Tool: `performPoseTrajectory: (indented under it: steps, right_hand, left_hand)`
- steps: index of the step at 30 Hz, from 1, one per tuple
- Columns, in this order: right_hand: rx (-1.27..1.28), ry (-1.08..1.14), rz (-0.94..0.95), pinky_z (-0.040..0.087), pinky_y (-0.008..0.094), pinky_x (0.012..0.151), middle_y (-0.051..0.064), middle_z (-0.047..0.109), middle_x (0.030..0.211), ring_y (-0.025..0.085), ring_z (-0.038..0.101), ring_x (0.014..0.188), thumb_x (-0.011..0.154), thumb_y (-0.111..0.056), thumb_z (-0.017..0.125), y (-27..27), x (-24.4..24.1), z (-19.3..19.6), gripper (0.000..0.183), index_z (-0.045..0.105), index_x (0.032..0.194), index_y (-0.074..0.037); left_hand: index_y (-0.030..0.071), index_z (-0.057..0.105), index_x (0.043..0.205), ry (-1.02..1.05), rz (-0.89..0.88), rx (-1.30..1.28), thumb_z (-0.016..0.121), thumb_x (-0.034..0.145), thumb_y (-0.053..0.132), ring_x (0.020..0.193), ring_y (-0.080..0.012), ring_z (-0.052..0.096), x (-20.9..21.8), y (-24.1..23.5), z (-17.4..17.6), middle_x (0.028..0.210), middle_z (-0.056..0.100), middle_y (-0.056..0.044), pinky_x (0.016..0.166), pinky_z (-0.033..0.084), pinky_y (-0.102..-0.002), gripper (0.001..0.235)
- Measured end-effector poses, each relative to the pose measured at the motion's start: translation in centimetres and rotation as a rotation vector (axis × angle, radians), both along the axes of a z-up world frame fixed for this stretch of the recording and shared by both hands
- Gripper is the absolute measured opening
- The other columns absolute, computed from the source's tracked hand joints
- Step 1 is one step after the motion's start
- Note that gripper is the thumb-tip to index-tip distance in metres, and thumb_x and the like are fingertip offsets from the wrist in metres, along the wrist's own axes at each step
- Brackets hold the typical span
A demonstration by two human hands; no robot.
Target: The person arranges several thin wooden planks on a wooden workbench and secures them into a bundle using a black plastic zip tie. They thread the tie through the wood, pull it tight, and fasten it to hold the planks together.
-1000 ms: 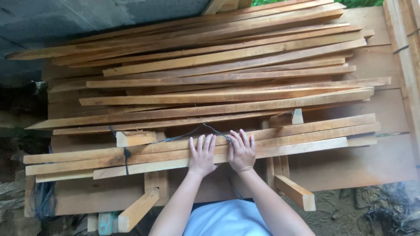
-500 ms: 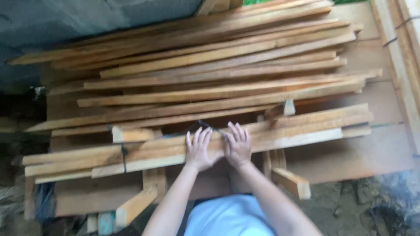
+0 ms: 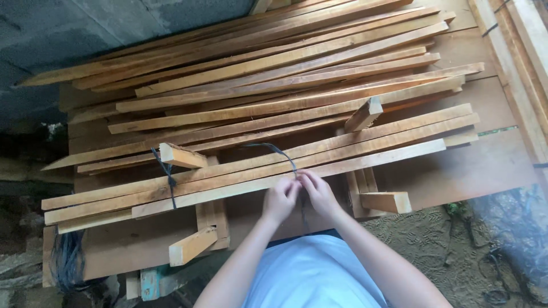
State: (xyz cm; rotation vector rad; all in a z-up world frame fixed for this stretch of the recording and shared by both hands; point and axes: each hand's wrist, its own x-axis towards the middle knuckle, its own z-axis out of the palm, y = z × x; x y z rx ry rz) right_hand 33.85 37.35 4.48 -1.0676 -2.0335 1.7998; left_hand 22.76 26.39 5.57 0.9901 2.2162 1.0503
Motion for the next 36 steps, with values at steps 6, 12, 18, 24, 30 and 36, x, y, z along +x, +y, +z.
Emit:
performPoseTrajectory:
  steps: [6,12,18,24,30,36]
  right_hand:
    - [-0.088,-0.125,0.039,0.057,0.039,0.082,0.003,0.077,0.077,0.018,0.074,0.095,0.105,-0.027,0.057,-0.3,-1.5,0.1,0.026,0.077,0.119,-0.020]
    - [-0.258,-0.400,0.333,0.059,0.041,0.077,0.010,0.078,0.083,0.025,0.075,0.085,0.095,-0.024,0.062,-2.4,0.8,-0.4,0.021,0.081,0.094,-0.015]
    - [-0.192,-0.609,0.370,0.059,0.037,0.075,0.006,0.080,0.087,0.026,0.076,0.090,0.088,-0.036,0.062,-2.1,1.4,-7.1,0.027,0.084,0.091,-0.021]
    - [-0.264,-0.727,0.012,0.058,0.042,0.067,0.018,0.077,0.085,0.031,0.077,0.085,0.082,-0.034,0.066,0.3,1.4,-16.5,0.037,0.081,0.099,-0.004]
    - [-0.611,-0.410,-0.530,0.055,0.045,0.056,0.028,0.068,0.074,0.043,0.073,0.071,0.089,-0.013,0.070,0.7,3.6,-26.4,0.027,0.073,0.102,0.010]
    - [-0.751,-0.213,-0.659,0.049,0.066,0.097,0.032,0.056,0.142,0.055,0.058,0.124,0.096,-0.012,0.065,-0.7,2.9,-23.6,0.060,0.044,0.148,0.009]
  left_hand:
    - [0.020,0.077,0.085,-0.184,-0.046,-0.187,0.070,0.091,0.036,0.093,-0.0332,0.072,3.7,-2.4,-3.5,0.085,0.076,-0.004,0.068,0.057,-0.045,0.018]
    - [0.007,0.076,0.106,-0.492,-0.544,-0.611,0.063,0.089,0.041,0.119,-0.0422,0.065,3.0,-4.0,3.9,0.114,0.075,-0.017,0.099,0.052,-0.054,0.040]
    - [0.019,0.077,0.113,-0.494,-0.499,-0.689,0.057,0.095,0.042,0.123,-0.0332,0.065,2.0,-4.2,4.4,0.119,0.075,-0.008,0.102,0.052,-0.047,0.036]
    - [0.021,0.078,0.116,-0.522,-0.430,-0.683,0.059,0.097,0.039,0.118,-0.0304,0.068,1.6,-3.9,2.2,0.118,0.076,-0.008,0.098,0.054,-0.044,0.033]
    - [0.016,0.077,0.117,-0.473,-0.313,-0.504,0.063,0.097,0.032,0.114,-0.0326,0.070,0.1,-0.4,4.6,0.113,0.077,-0.011,0.097,0.055,-0.045,0.029]
    - [0.030,0.072,0.112,0.179,-0.179,-0.171,0.061,0.098,0.037,0.116,-0.0224,0.065,-3.2,5.3,-4.2,0.114,0.073,0.006,0.102,0.046,-0.042,0.020]
